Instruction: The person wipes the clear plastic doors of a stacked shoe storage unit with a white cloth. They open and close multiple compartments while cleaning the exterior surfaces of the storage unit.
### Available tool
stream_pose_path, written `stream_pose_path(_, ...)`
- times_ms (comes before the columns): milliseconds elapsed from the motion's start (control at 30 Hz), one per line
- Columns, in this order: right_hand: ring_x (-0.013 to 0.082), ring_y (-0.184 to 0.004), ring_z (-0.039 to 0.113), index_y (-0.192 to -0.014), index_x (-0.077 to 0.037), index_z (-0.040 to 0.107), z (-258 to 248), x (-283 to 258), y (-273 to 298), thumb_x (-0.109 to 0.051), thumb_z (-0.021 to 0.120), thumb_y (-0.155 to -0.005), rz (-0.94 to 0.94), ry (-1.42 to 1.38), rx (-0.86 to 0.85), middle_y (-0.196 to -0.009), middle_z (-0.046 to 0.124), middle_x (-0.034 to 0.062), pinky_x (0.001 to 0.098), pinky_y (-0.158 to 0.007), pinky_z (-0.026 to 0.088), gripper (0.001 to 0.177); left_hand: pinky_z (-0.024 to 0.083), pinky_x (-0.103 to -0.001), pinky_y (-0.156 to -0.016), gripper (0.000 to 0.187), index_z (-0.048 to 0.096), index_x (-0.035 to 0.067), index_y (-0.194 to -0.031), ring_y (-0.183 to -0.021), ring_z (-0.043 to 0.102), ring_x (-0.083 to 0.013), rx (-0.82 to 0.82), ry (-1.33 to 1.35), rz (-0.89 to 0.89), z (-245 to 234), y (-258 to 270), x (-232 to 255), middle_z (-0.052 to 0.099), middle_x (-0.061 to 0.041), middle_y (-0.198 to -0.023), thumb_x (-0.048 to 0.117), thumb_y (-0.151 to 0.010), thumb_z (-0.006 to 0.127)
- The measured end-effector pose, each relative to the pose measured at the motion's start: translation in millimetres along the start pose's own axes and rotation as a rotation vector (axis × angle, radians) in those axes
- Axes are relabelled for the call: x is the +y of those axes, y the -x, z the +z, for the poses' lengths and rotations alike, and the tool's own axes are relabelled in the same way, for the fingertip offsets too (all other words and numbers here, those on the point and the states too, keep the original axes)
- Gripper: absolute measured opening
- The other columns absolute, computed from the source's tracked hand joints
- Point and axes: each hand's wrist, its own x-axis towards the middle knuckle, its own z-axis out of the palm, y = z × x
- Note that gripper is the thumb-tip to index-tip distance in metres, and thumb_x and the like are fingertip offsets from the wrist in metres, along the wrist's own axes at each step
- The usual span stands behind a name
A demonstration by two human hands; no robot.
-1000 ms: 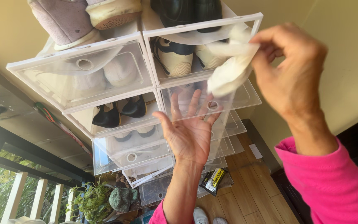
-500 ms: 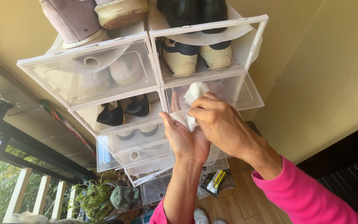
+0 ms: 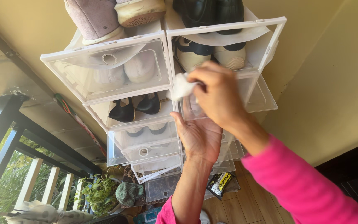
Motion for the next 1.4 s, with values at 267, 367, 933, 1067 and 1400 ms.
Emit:
stream_pose_path(267,0.0276,-0.106,0.057,-0.084,0.003,0.074,20,1,9,-0.001,0.061,-0.087,-0.141,0.331,-0.404,-0.103,0.062,0.0155,0.0417,-0.092,0.05,0.014,0.037,-0.049,-0.116,0.087,0.042,0.012,-0.152,-0.139,0.046,-0.0321,0.168,-0.021,-0.076,-5,-4,4,0.047,-0.014,-0.152,0.077,-0.096,0.029)
stream_pose_path(367,0.03,-0.102,0.056,-0.092,0.001,0.076,10,-10,6,-0.004,0.061,-0.085,-0.125,0.337,-0.425,-0.102,0.06,0.0161,0.0457,-0.086,0.047,0.018,0.04,-0.046,-0.116,0.085,0.042,0.015,-0.154,-0.14,0.048,-0.0282,0.026,-0.039,-0.03,-8,-4,0,0.049,-0.01,-0.154,0.075,-0.095,0.032)
stream_pose_path(933,0.0282,-0.09,0.067,-0.098,0.0,0.078,-60,19,67,0.01,0.062,-0.082,0.025,0.395,-0.251,-0.096,0.066,0.0151,0.0392,-0.078,0.057,0.025,0.043,-0.063,-0.104,0.073,0.029,0.033,-0.152,-0.129,0.052,-0.0387,0.023,-0.076,-0.03,-4,-6,3,0.049,-0.018,-0.147,0.074,-0.092,0.026)
stream_pose_path(1067,0.0275,-0.087,0.068,-0.101,0.002,0.077,-32,3,65,0.004,0.068,-0.081,-0.12,0.225,-0.041,-0.093,0.069,0.0139,0.039,-0.073,0.056,0.023,0.039,-0.049,-0.116,0.083,0.034,0.013,-0.159,-0.135,0.051,-0.0321,-0.004,-0.032,-0.01,-15,-10,1,0.053,-0.015,-0.147,0.072,-0.101,0.028)
stream_pose_path(1400,0.0212,-0.081,0.063,-0.1,0.0,0.078,-57,41,73,0.005,0.066,-0.089,-0.122,0.265,-0.112,-0.086,0.066,0.0098,0.0361,-0.068,0.054,0.017,0.043,-0.064,-0.102,0.082,0.025,0.033,-0.158,-0.124,0.053,-0.0429,0.141,-0.16,-0.038,-6,-10,3,0.049,-0.019,-0.149,0.076,-0.088,0.026)
